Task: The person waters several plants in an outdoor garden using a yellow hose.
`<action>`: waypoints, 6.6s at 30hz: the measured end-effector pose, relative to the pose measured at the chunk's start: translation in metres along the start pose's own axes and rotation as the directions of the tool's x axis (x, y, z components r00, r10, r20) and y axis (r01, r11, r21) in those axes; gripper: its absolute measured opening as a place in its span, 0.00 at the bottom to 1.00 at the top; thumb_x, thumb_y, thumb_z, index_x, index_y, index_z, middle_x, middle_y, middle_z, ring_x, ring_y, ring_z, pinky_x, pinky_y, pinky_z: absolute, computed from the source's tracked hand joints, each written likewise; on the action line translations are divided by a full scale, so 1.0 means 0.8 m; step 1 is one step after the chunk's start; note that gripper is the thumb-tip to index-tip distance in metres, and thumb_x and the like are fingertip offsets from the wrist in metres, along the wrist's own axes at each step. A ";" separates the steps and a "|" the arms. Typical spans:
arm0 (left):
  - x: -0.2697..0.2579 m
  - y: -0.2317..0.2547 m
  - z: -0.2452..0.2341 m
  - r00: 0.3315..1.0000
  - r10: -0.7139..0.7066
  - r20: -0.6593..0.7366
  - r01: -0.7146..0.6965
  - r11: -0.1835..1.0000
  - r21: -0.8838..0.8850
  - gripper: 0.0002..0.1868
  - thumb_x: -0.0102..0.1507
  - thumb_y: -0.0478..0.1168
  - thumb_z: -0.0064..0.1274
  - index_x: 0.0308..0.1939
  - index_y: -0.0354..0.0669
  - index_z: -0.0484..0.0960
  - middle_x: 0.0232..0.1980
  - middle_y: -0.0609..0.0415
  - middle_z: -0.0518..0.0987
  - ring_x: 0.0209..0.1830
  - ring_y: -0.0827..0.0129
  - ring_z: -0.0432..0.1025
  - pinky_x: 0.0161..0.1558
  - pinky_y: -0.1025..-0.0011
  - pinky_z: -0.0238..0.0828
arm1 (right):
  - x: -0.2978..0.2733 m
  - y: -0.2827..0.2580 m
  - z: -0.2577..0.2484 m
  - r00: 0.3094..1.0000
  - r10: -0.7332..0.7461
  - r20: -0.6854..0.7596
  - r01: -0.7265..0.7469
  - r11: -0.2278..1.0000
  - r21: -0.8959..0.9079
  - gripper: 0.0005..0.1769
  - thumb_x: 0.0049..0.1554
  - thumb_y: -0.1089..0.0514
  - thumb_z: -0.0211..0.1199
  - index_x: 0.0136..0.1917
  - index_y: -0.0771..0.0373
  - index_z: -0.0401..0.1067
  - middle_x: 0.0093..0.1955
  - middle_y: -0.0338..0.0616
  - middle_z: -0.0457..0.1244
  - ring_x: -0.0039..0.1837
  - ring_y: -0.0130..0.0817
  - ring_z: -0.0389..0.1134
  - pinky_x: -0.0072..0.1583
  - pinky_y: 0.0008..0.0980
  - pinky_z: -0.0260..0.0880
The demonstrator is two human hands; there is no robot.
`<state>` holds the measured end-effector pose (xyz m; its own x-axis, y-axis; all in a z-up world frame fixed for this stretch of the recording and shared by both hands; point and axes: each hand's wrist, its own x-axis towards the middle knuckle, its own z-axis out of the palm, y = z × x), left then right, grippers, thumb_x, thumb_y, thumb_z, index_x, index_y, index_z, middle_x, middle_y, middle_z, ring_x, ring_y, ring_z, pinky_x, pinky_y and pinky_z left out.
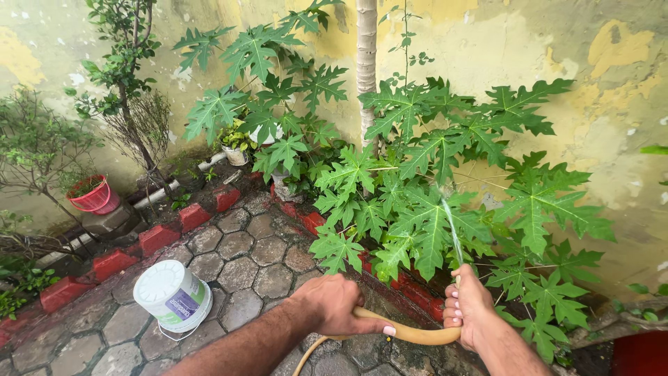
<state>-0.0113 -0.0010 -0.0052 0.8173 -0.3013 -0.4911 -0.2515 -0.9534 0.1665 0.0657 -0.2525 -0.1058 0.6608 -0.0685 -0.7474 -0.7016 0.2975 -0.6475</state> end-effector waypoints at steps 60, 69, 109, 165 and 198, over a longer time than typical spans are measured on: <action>-0.049 -0.025 0.024 0.981 0.193 0.023 -0.193 0.981 0.026 0.48 0.55 0.85 0.38 0.33 0.42 0.85 0.33 0.49 0.84 0.38 0.66 0.82 0.52 0.59 0.80 | -0.090 0.064 -0.005 0.986 -0.047 -0.161 0.064 0.993 0.103 0.23 0.57 0.43 0.53 0.29 0.53 0.50 0.24 0.30 0.40 0.25 0.23 0.38 0.27 0.29 0.36; -0.056 -0.023 0.031 0.976 0.216 0.020 -0.217 0.975 0.038 0.47 0.56 0.84 0.40 0.33 0.41 0.85 0.34 0.47 0.84 0.40 0.62 0.82 0.54 0.57 0.78 | -0.081 0.077 -0.013 0.989 0.018 -0.149 -0.006 0.997 0.080 0.24 0.57 0.41 0.55 0.30 0.53 0.50 0.25 0.29 0.40 0.25 0.23 0.39 0.27 0.29 0.35; 0.014 0.084 0.014 0.975 0.221 -0.005 -0.221 0.975 0.005 0.49 0.56 0.84 0.39 0.34 0.37 0.84 0.36 0.43 0.84 0.43 0.56 0.81 0.55 0.55 0.77 | -0.047 0.000 -0.114 0.971 -0.043 -0.235 0.097 0.971 0.220 0.25 0.58 0.39 0.52 0.27 0.52 0.50 0.24 0.29 0.39 0.24 0.25 0.38 0.28 0.30 0.35; -0.036 -0.014 0.029 0.998 0.001 -0.066 -0.005 0.999 -0.049 0.47 0.56 0.84 0.41 0.32 0.40 0.85 0.32 0.45 0.82 0.38 0.54 0.81 0.50 0.54 0.79 | -0.015 0.031 0.016 0.988 -0.021 -0.156 0.030 0.998 0.056 0.22 0.59 0.43 0.51 0.30 0.54 0.52 0.25 0.31 0.41 0.25 0.25 0.39 0.29 0.31 0.37; -0.046 -0.003 0.047 0.998 0.053 -0.028 -0.054 0.998 -0.043 0.46 0.60 0.81 0.35 0.34 0.43 0.87 0.34 0.45 0.84 0.41 0.55 0.81 0.52 0.54 0.77 | 0.001 0.068 -0.010 0.990 0.060 -0.127 -0.057 0.998 0.028 0.23 0.58 0.42 0.53 0.29 0.53 0.51 0.24 0.30 0.39 0.25 0.25 0.39 0.29 0.31 0.37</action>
<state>-0.0600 0.0115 -0.0194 0.8171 -0.3511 -0.4572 -0.2729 -0.9342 0.2296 0.0259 -0.2436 -0.1431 0.5784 -0.1707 -0.7977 -0.7304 0.3270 -0.5996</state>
